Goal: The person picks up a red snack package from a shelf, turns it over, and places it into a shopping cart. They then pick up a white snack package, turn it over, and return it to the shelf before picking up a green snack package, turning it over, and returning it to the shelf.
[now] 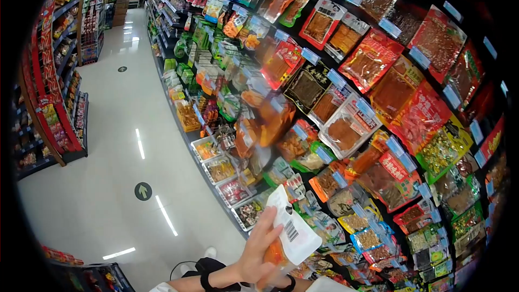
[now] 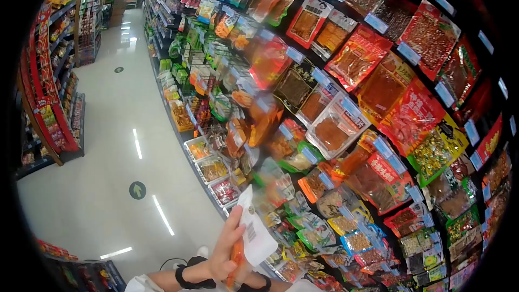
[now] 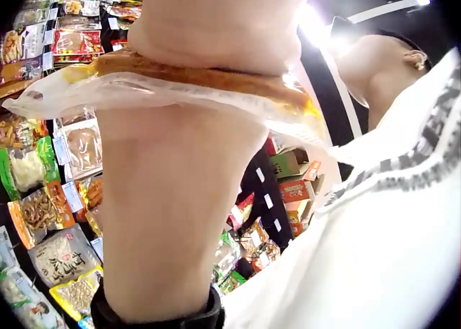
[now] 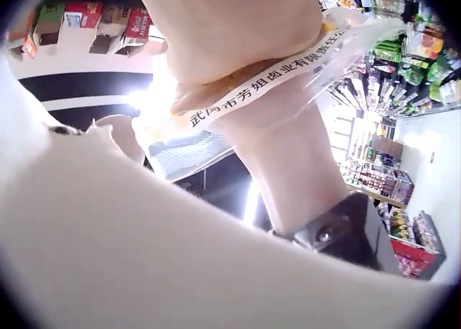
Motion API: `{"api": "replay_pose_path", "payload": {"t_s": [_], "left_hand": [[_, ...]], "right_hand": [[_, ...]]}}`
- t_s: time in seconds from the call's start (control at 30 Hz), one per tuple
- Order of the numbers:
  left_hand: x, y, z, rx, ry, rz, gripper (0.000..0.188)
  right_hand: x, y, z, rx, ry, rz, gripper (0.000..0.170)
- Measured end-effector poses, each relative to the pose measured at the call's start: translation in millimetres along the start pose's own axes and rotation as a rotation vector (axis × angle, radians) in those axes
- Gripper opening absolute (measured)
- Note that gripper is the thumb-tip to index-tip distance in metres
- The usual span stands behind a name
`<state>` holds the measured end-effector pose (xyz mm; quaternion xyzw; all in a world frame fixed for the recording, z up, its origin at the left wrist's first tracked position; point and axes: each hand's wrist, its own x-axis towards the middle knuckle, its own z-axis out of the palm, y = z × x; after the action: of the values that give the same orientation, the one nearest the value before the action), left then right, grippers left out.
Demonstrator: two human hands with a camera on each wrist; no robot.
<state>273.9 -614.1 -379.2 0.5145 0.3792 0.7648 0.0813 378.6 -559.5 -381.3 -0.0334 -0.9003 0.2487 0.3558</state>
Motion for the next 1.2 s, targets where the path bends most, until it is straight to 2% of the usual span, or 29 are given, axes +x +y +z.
{"api": "replay_pose_path", "payload": {"t_s": [0.07,0.1,0.23,0.33,0.37,0.53,0.7,0.83,0.93,1.07,1.1,1.13,1.2], "left_hand": [[16.0,-20.4,6.2,0.084,0.038,0.028,0.082],[27.0,-28.3,6.1,0.184,0.0,0.056,0.082],[75.4,-54.2,7.0,0.208,-0.072,0.074,0.082],[107.7,-66.2,-2.7,0.111,-0.15,-0.042,0.082],[114.0,-75.6,-9.3,0.002,-0.194,-0.058,0.086],[141.7,-97.5,-42.6,-0.02,-0.13,-0.097,0.091],[172.6,-113.7,-94.9,0.011,-0.098,-0.123,0.097],[203.6,-128.4,-158.1,-0.297,-0.118,-0.179,0.106],[219.4,-138.0,-196.6,-0.453,0.001,-0.171,0.086],[280.2,-122.6,-254.8,-0.456,-0.134,-0.112,0.109],[294.1,-120.4,-261.8,-0.515,-0.141,-0.092,0.107],[305.5,-120.9,-264.0,-0.692,-0.104,-0.256,0.105],[314.9,-121.0,-257.4,-0.926,0.144,-0.346,0.081]], "right_hand": [[17.1,22.4,-3.6,0.005,-0.009,-0.009,0.076],[26.4,34.0,-6.0,0.003,-0.012,-0.01,0.076],[65.6,78.4,-10.6,0.021,-0.006,-0.032,0.076],[95.2,103.8,-8.9,0.025,-0.013,-0.056,0.076],[104.0,109.9,-7.2,0.023,-0.013,-0.065,0.076],[150.0,130.8,13.9,0.0,-0.006,-0.102,0.075],[209.1,136.1,58.3,-0.031,0.023,-0.11,0.075],[263.8,129.4,110.2,-0.081,0.086,-0.127,0.075],[304.1,117.0,143.5,-0.109,0.131,-0.117,0.075],[337.4,107.7,185.1,-0.154,0.178,-0.126,0.075],[344.6,106.8,193.6,-0.159,0.193,-0.134,0.075],[350.4,105.0,200.1,-0.163,0.209,-0.142,0.075],[357.8,105.9,209.0,-0.199,0.241,-0.124,0.075]]}}
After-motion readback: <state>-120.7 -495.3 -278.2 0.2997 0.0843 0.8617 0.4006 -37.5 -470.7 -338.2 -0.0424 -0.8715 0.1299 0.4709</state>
